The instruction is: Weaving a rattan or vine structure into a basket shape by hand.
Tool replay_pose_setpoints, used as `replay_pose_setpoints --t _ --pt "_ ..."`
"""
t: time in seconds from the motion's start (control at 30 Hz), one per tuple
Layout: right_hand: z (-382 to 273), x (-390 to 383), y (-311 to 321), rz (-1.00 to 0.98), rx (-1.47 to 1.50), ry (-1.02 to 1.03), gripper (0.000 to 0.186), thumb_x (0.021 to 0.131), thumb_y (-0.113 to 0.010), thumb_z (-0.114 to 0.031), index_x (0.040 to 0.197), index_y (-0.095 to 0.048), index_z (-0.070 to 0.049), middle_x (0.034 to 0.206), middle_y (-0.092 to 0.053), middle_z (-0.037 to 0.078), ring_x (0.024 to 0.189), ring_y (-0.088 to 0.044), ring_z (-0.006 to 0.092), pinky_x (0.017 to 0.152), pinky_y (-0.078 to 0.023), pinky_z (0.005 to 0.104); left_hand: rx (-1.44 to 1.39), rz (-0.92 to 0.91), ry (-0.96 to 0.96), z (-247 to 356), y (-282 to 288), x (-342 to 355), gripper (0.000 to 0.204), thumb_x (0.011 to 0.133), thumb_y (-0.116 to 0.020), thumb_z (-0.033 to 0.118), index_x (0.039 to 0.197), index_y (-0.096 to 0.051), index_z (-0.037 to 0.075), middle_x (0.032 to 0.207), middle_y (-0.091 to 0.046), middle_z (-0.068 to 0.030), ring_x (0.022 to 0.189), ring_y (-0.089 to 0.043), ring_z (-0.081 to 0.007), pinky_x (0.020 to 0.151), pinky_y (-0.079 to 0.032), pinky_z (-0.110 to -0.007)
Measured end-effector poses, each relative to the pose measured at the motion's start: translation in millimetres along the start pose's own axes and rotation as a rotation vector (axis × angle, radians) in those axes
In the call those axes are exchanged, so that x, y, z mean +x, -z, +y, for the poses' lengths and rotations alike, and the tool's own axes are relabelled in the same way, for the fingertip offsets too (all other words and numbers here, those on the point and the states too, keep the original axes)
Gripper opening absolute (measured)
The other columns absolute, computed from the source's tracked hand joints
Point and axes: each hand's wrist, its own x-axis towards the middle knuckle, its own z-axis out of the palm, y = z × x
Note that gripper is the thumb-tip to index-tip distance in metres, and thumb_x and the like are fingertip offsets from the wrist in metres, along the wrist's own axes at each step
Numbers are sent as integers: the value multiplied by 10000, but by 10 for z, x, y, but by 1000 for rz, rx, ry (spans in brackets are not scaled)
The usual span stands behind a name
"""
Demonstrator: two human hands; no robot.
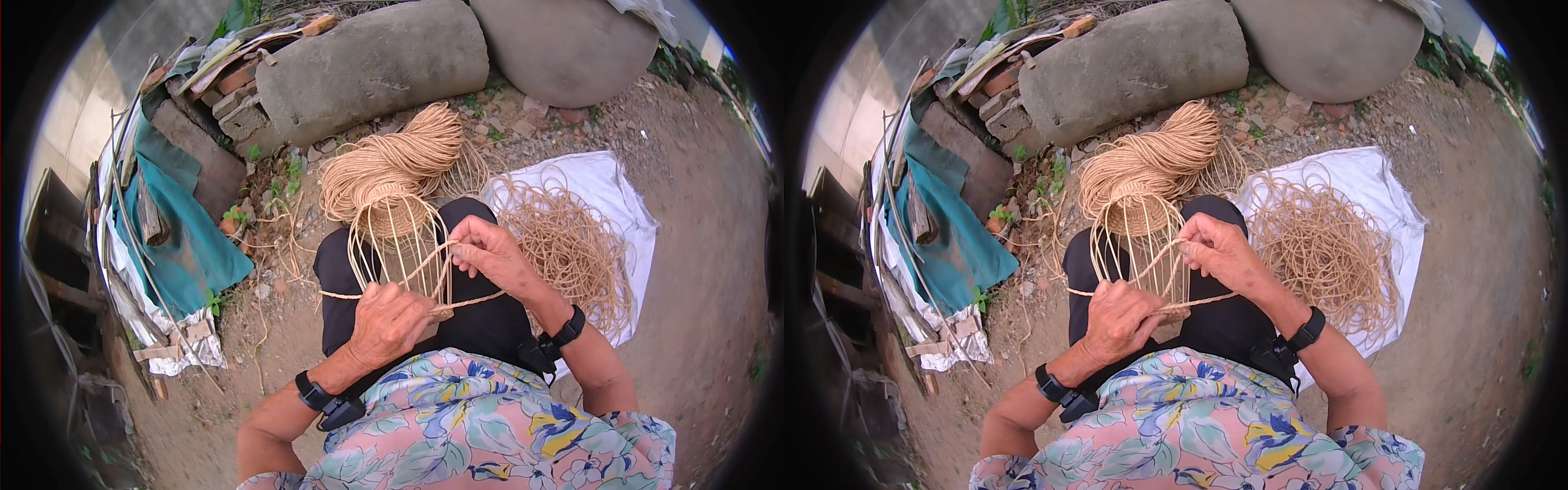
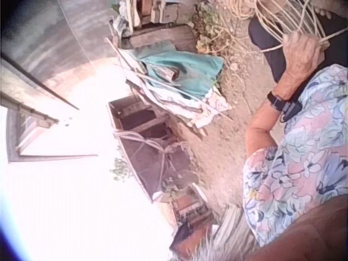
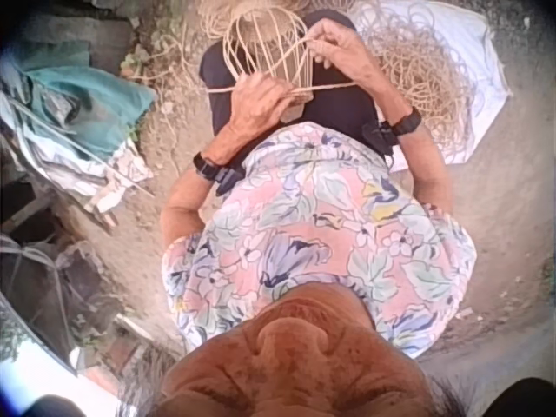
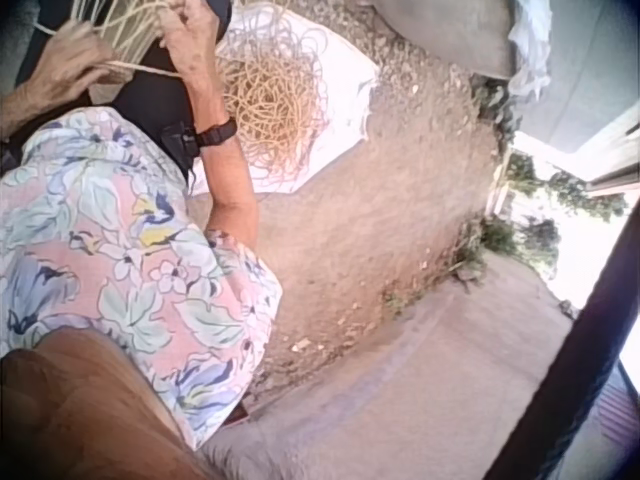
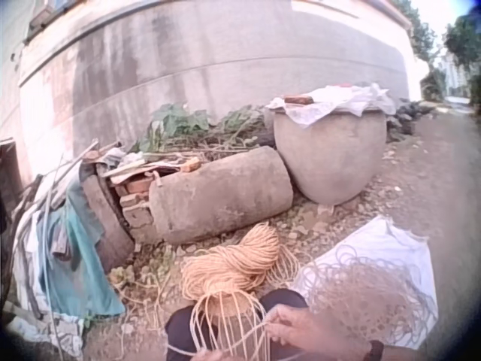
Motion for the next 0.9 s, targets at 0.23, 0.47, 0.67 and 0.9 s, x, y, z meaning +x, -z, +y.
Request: replay_pose_setpoints --t 0.23,0.47,0.67,0.9 --pt "-116 370 -336 129 -671 543 91 794 -626 -60 804 -549 -13 736 -592 136 641 -599 289 575 -458 401 -97 112 100 -10 43 -46 320 663 -797 88 948 -652 103 847 -642 -5 742 -540 -195 668 -365 -332" --pt "-43 394 -476 154 -817 412 81 762 -584 -34 831 -543 -28 628 -548 149 543 -543 357 542 -436 440 -123 137 127 -13 63 -137 360 672 -795 101 996 -639 87 854 -638 -27 764 -549 -217 688 -382 -348" --pt "-28 -63 -408 166 -332 207 225 779 -587 12 986 -519 -42 583 -537 56 498 -525 142 493 -408 312 -72 10 162 50 187 -103 358 645 -815 120 960 -650 79 791 -607 -54 719 -550 -243 644 -389 -357" --pt "56 -406 -240 -23 -427 -8 131 827 -592 -103 909 -522 -29 660 -605 126 596 -618 288 555 -458 407 -36 -83 123 34 212 -70 341 655 -814 169 948 -654 97 800 -591 -37 742 -545 -228 667 -383 -353"
